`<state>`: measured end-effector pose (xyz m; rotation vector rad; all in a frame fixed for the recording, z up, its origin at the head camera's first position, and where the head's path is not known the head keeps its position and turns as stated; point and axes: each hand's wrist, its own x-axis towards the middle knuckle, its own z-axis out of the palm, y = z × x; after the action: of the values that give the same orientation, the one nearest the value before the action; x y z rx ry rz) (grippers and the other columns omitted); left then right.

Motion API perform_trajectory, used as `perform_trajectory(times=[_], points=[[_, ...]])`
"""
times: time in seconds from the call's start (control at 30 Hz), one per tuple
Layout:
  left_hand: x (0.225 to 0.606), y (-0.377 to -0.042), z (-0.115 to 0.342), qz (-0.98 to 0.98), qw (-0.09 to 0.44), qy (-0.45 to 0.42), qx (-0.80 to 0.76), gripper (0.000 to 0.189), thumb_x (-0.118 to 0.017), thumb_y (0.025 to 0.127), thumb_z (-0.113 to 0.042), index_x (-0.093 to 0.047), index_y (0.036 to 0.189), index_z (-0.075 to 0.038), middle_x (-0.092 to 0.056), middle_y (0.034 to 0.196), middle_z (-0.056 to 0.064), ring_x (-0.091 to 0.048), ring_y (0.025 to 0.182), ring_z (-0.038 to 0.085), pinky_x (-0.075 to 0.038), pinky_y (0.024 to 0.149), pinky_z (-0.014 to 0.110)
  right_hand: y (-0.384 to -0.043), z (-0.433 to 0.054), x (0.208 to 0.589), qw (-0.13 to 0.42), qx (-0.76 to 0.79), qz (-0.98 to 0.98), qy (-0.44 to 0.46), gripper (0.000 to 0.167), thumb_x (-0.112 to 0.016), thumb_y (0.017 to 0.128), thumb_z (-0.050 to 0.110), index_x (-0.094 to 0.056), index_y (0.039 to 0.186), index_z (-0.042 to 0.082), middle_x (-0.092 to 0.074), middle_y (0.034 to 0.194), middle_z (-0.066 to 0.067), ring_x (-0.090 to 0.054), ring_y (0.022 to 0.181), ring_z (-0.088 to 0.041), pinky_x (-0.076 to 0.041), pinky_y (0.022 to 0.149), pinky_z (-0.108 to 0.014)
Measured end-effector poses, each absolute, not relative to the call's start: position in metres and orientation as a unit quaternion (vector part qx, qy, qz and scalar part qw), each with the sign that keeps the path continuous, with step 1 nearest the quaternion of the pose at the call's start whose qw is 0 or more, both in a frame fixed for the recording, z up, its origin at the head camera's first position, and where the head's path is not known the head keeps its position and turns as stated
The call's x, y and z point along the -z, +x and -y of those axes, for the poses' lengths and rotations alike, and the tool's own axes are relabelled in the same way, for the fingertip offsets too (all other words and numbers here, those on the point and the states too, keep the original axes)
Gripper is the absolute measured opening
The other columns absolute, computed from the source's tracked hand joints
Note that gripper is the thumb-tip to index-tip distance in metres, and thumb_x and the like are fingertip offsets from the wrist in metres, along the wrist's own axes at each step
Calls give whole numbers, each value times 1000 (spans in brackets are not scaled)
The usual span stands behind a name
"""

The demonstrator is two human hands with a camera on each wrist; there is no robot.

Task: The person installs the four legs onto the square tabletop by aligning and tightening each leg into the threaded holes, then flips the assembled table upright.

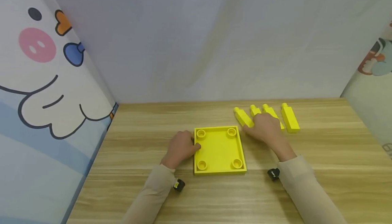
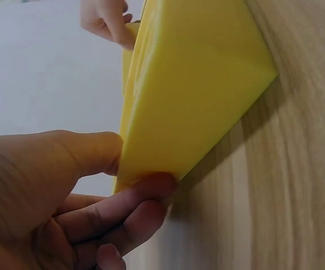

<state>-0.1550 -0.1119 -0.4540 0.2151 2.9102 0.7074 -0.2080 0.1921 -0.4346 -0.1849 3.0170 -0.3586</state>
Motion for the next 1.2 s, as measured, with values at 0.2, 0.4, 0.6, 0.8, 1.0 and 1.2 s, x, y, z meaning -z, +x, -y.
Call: perform_trajectory(times=[0.2, 0.4, 0.6, 0.8, 1.0, 1.2], points=[[459, -156, 111, -963, 45, 75, -254, 41, -70, 86, -18, -44, 54, -16, -34, 50, -7, -34, 46, 8, -26, 45, 21, -213, -199, 429, -10, 121, -990, -71, 46, -62, 90, 46, -48, 61, 13, -43, 63, -4, -47, 64, -23, -34, 49, -32], [462, -161, 109, -956, 40, 83, -279, 36, -68, 87, -15, -48, 58, -14, -34, 50, -6, -33, 47, 8, -25, 46, 21, -219, -202, 414, -40, 144, -985, -81, 42, -62, 89, 46, -60, 73, 8, -48, 68, -7, -47, 61, -22, -33, 48, -30], [466, -172, 105, -957, 20, 86, -278, 34, -68, 87, -16, -50, 58, -15, -35, 51, -6, -33, 48, 9, -25, 47, 22, -226, -196, 398, -59, 175, -978, -93, 41, -61, 90, 46, -69, 86, 6, -52, 74, -9, -45, 58, -21, -32, 46, -30], [469, -179, 101, -958, 10, 82, -276, 29, -67, 89, -17, -57, 63, -10, -33, 51, -6, -32, 47, 8, -25, 48, 22, -231, -184, 385, -64, 203, -971, -108, 35, -62, 89, 43, -67, 81, 9, -56, 78, -10, -47, 57, -21, -34, 46, -30], [470, -179, 99, -954, 6, 65, -292, 28, -67, 92, -25, -76, 105, -1, -51, 54, -4, -39, 49, 8, -32, 50, 23, -232, -171, 374, -72, 193, -969, -138, 37, -61, 89, 43, -57, 71, 10, -49, 72, -7, -40, 59, -20, -27, 48, -29], [471, -175, 101, -953, 26, 63, -295, 36, -69, 91, -30, -73, 115, -4, -60, 62, -2, -45, 53, 8, -38, 53, 24, -234, -156, 368, -66, 194, -967, -154, 41, -62, 89, 43, -44, 67, 14, -41, 70, -4, -36, 59, -18, -25, 50, -28]])
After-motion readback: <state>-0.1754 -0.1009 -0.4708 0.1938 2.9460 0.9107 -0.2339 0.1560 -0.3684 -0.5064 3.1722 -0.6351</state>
